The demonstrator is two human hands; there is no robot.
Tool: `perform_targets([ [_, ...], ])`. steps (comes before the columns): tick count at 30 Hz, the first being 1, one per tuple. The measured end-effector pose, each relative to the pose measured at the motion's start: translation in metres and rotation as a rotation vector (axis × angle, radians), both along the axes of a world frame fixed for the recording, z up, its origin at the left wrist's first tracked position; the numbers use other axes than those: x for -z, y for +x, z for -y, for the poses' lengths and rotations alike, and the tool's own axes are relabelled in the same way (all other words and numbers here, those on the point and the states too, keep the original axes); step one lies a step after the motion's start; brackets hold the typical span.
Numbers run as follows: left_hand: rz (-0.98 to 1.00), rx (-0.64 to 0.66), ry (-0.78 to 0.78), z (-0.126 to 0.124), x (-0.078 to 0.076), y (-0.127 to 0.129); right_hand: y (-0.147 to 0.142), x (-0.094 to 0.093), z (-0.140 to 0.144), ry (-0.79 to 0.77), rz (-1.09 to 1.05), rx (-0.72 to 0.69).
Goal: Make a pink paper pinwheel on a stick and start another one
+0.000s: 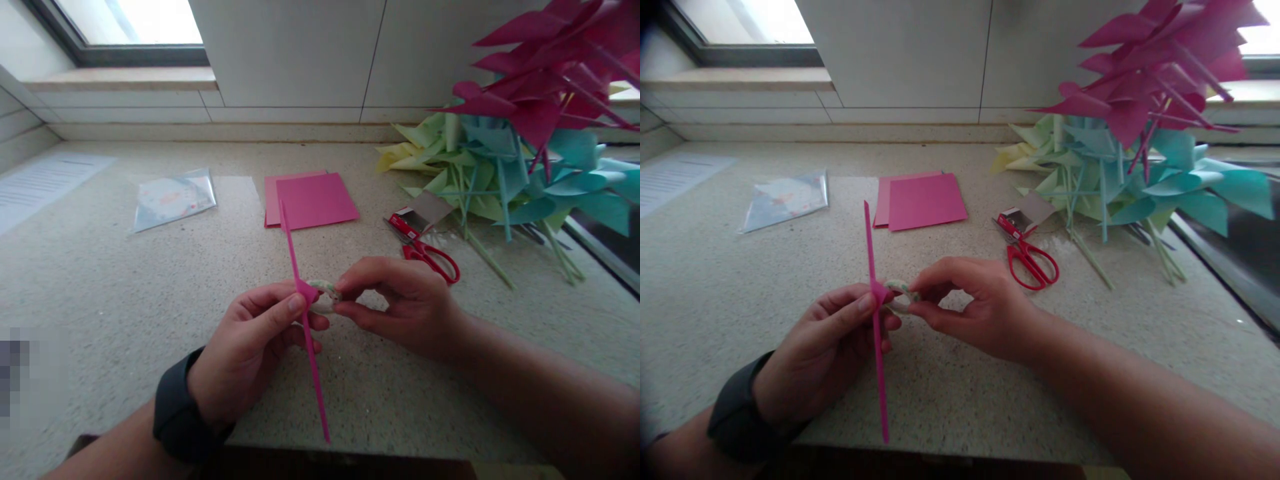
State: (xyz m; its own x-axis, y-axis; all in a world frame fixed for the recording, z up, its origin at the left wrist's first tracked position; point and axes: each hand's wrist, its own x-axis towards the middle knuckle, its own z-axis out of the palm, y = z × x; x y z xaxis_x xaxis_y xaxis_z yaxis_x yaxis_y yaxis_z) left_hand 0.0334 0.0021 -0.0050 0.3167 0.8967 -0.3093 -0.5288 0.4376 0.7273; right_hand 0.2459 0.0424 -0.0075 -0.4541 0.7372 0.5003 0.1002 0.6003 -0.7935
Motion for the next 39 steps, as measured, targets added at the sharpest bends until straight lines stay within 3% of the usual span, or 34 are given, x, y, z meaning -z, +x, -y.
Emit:
perform_targets([
  [24,-0.05,0.015,-0.015,-0.0011,-0.0035,0.0037,0.0013,-0.001,-0.0027,-0.026,0.083,-0.068],
  [39,-0.117,0.052,0.004,-0.0006,-0.0029,0.0029,0.0001,0.0015,-0.0032,-0.001,0.058,-0.011],
])
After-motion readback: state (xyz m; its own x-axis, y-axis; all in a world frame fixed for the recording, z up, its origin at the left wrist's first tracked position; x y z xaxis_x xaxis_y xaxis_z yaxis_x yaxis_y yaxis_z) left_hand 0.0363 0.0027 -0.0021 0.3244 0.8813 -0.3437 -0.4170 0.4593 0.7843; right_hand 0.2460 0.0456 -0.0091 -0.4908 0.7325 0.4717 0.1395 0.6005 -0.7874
